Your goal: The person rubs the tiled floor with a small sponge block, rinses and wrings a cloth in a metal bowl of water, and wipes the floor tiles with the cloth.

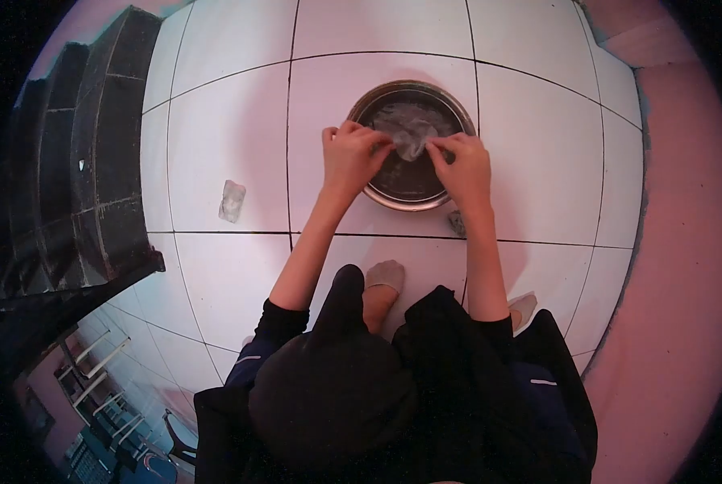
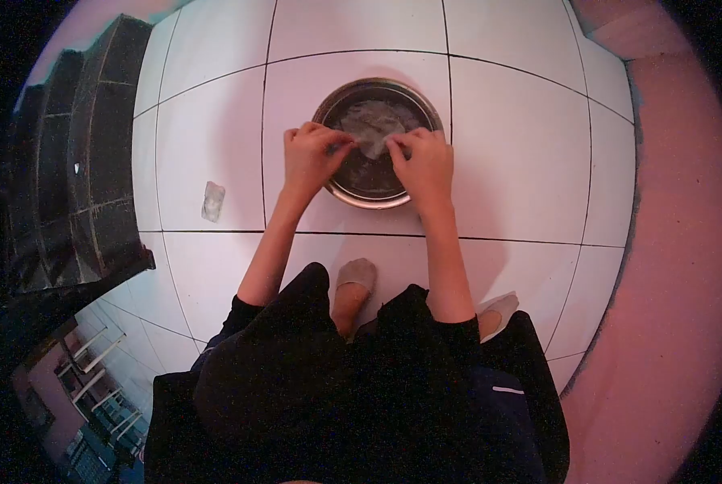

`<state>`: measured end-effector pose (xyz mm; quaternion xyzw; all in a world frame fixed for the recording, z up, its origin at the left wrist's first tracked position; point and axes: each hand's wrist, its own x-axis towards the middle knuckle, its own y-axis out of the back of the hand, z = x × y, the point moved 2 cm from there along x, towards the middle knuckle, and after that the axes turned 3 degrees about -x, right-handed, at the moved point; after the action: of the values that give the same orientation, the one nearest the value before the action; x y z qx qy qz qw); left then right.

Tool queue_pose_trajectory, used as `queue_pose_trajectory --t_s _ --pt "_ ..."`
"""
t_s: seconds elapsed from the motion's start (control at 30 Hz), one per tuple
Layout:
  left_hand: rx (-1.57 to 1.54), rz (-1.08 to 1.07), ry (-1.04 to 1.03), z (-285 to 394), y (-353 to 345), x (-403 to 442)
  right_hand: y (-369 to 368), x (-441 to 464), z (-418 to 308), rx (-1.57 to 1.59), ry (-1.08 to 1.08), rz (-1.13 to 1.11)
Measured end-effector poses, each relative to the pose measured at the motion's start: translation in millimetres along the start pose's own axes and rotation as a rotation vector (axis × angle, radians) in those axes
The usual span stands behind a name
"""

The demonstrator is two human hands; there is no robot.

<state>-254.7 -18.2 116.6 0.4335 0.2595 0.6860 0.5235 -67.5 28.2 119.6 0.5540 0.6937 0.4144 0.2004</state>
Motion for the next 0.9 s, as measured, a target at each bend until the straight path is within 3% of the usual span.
queue_pose_trajectory --t_s 0.2,0.27,0.37,0.5,0.57,0.63,0.9 --pt "0.195 -0.293 -0.025 -2.3 -38.2 -22.6 -39.4 -27.3 14.1 -0.200 -0.013 -0.194" --pt "0.364 -0.477 -0.008 1.1 -43.2 -24.8 -42.4 -32.0 11.9 -0.278 0.020 -0.218" --pt "0.387 -0.606 0.051 5.2 -44.8 -28.5 -42.0 -33.6 9.1 -0.402 0.008 -0.389" --pt "0.167 -0.638 0.117 27.0 -1.1 -15.8 -16.1 -27.8 -0.7 -0.197 -0.074 -0.521" --pt "0.019 -0.480 0.097 34.4 21.9 -7.3 7.0 -21.5 -13.4 -0.084 -0.093 -0.525" --pt "-0.008 -0.394 0.087 42.2 45.3 3.4 30.9 -13.5 -27.5 -0.033 -0.022 -0.329" --pt "-0.348 0.064 0.047 53.5 114.0 41.1 99.8 17.1 -59.5 0.260 -0.061 0.012"
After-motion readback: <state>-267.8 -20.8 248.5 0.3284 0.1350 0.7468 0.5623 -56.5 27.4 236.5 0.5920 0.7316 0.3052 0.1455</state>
